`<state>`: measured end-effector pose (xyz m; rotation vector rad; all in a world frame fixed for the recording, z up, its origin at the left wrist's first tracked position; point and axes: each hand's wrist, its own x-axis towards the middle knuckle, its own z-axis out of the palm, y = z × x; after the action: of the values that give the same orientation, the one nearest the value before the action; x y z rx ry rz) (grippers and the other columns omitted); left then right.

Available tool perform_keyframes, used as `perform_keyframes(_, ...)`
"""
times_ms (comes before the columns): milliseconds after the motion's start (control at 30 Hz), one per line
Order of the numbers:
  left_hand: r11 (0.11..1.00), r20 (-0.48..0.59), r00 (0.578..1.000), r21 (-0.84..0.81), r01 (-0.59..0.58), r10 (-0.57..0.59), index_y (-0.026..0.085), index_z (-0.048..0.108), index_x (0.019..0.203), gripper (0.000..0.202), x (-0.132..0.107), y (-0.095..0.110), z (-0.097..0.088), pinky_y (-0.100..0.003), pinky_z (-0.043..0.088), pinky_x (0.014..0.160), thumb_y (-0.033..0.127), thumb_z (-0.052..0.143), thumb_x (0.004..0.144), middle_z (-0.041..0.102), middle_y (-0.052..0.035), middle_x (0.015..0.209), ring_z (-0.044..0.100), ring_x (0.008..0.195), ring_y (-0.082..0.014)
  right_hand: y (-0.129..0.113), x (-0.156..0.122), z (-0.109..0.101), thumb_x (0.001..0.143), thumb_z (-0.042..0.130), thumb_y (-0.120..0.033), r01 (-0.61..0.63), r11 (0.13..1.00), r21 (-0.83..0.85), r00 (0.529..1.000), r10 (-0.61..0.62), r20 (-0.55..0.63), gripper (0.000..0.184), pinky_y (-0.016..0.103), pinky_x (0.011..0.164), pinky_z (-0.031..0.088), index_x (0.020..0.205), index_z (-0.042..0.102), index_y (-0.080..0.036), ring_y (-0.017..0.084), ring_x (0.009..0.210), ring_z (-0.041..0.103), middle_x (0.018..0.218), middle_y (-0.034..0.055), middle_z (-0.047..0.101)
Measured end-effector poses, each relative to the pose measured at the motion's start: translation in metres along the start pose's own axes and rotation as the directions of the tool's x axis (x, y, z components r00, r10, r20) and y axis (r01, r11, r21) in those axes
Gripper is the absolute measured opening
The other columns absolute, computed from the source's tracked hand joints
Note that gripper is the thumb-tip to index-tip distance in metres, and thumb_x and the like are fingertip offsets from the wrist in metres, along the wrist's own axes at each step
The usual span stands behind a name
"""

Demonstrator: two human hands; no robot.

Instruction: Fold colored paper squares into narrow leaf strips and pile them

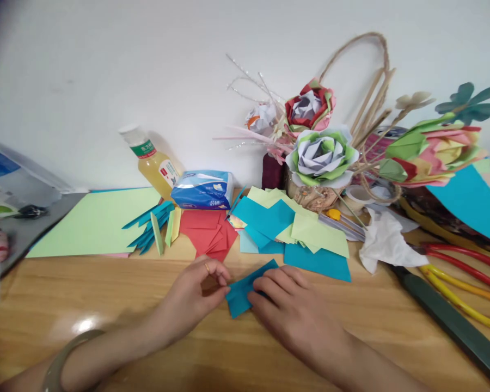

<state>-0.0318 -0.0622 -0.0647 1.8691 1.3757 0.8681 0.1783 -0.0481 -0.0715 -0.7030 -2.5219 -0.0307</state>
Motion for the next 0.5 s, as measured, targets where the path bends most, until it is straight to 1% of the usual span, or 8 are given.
perform_keyframes(133, 1.0, 0.019, 1.0, -0.011, 0.014, -0.014, 0.018, 0.056, 0.074, 0.013, -0.001, -0.003, 0.003, -0.026, 0.046, 0.063, 0.005, 0.056, 0.072, 0.059, 0.0005, 0.072, 0.055, 0.071, -0.0152, -0.003, 0.005, 0.0, 0.094, 0.038, -0.019, 0.031, 1.0, 0.003, 1.0, -0.031, -0.007, 0.025, 0.034, 0.074, 0.041, 0.093, 0.062, -0.019, 0.017, 0.08, 0.055, 0.085, 0.0042, 0.064)
perform_keyframes(200, 0.999, 0.026, 0.999, -0.029, 0.039, -0.038, 0.018, 0.055, 0.073, 0.013, -0.001, -0.004, 0.004, -0.025, 0.046, 0.062, 0.006, 0.056, 0.072, 0.058, 0.0008, 0.071, 0.055, 0.07, -0.015, -0.006, 0.008, 0.0, 0.095, 0.034, -0.017, 0.062, 0.998, 0.015, 0.998, -0.062, 0.001, 0.029, 0.032, 0.068, 0.04, 0.092, 0.063, -0.018, 0.017, 0.076, 0.054, 0.081, 0.0049, 0.063)
perform_keyframes(267, 0.998, 0.014, 0.999, -0.028, 0.049, -0.049, 0.018, 0.055, 0.073, 0.013, -0.001, -0.004, 0.004, -0.026, 0.045, 0.063, 0.005, 0.056, 0.072, 0.057, 0.0009, 0.071, 0.054, 0.07, -0.0149, -0.008, 0.01, 0.001, 0.095, 0.032, -0.016, 0.063, 0.997, 0.034, 0.998, -0.064, 0.02, 0.032, 0.031, 0.063, 0.038, 0.087, 0.063, -0.018, 0.017, 0.072, 0.052, 0.077, 0.005, 0.062)
perform_keyframes(367, 0.999, 0.001, 0.999, -0.018, 0.042, -0.042, 0.019, 0.055, 0.073, 0.012, -0.002, -0.004, 0.002, -0.025, 0.044, 0.063, 0.007, 0.057, 0.074, 0.056, 0.0011, 0.072, 0.054, 0.07, -0.0144, -0.009, 0.012, 0.005, 0.093, 0.04, -0.017, -0.008, 0.992, 0.129, 0.999, 0.002, 0.049, 0.025, 0.03, 0.059, 0.036, 0.081, 0.062, -0.018, 0.017, 0.069, 0.05, 0.071, 0.0036, 0.059)
perform_keyframes(500, 0.999, 0.024, 0.999, -0.001, 0.045, -0.044, 0.019, 0.055, 0.074, 0.012, -0.002, -0.004, -0.001, -0.025, 0.043, 0.064, 0.007, 0.057, 0.075, 0.056, 0.0015, 0.073, 0.054, 0.072, -0.0144, -0.008, 0.011, 0.008, 0.09, 0.05, -0.023, -0.17, 0.933, 0.319, 0.982, 0.134, 0.132, 0.014, 0.029, 0.062, 0.039, 0.083, 0.062, -0.02, 0.016, 0.071, 0.051, 0.075, 0.0027, 0.058)
